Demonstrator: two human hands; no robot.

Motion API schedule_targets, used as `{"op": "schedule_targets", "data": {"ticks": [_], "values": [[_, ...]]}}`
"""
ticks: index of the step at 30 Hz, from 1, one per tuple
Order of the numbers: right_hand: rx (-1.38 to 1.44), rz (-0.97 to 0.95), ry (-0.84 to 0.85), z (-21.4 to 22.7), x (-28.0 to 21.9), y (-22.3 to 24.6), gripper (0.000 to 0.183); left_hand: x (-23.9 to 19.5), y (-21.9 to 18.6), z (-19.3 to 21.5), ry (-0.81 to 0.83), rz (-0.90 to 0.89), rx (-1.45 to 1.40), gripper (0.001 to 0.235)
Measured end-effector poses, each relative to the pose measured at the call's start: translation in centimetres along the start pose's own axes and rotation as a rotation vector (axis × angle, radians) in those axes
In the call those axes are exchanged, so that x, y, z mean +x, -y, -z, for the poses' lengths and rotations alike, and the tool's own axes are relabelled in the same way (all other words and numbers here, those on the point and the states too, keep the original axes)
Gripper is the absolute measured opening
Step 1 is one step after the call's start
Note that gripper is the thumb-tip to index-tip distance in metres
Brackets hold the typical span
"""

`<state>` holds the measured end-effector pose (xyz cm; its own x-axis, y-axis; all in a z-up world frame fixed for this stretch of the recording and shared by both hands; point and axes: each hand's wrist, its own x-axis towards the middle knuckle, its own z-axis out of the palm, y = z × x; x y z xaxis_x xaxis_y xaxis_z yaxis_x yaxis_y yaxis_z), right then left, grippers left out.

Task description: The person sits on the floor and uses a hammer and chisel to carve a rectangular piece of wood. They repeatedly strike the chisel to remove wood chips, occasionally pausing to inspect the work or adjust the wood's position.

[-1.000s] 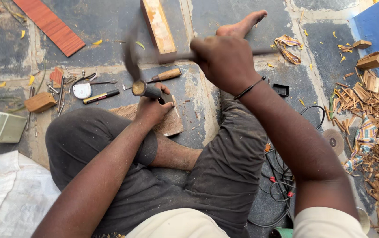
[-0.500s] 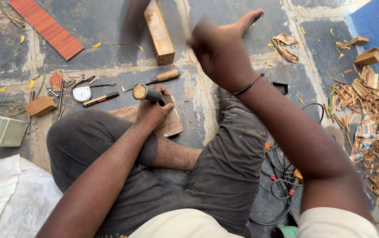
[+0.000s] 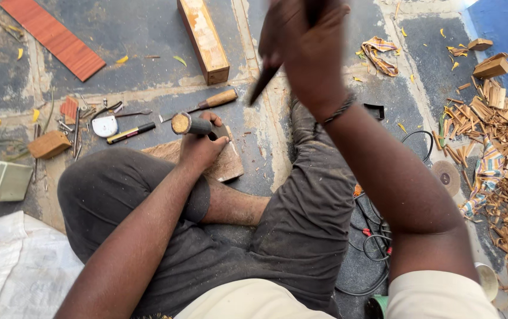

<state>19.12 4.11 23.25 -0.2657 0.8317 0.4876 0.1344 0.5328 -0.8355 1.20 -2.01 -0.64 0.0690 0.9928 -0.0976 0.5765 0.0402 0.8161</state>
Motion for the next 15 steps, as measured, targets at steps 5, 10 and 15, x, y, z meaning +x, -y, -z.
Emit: {"op": "schedule_targets", "data": {"ticks": [5, 10, 15], "values": [[-1.367, 0.562, 0.302, 0.4, -1.4, -1.4, 0.012, -0.2, -0.5, 0.5, 0.011, -0.015, -0.065, 0.043], [-0.795, 0.281, 0.135, 0.0, -0.9, 0.8, 0.017, 0.0, -0.4, 0.3, 0.0, -0.04, -0.043, 0.044], [-0.244, 0.003, -0.036, -0.6, 0.5, 2.8, 0.018, 0.0, 0.0, 0.1, 0.0, -0.061, -0.052, 0.045]]}}
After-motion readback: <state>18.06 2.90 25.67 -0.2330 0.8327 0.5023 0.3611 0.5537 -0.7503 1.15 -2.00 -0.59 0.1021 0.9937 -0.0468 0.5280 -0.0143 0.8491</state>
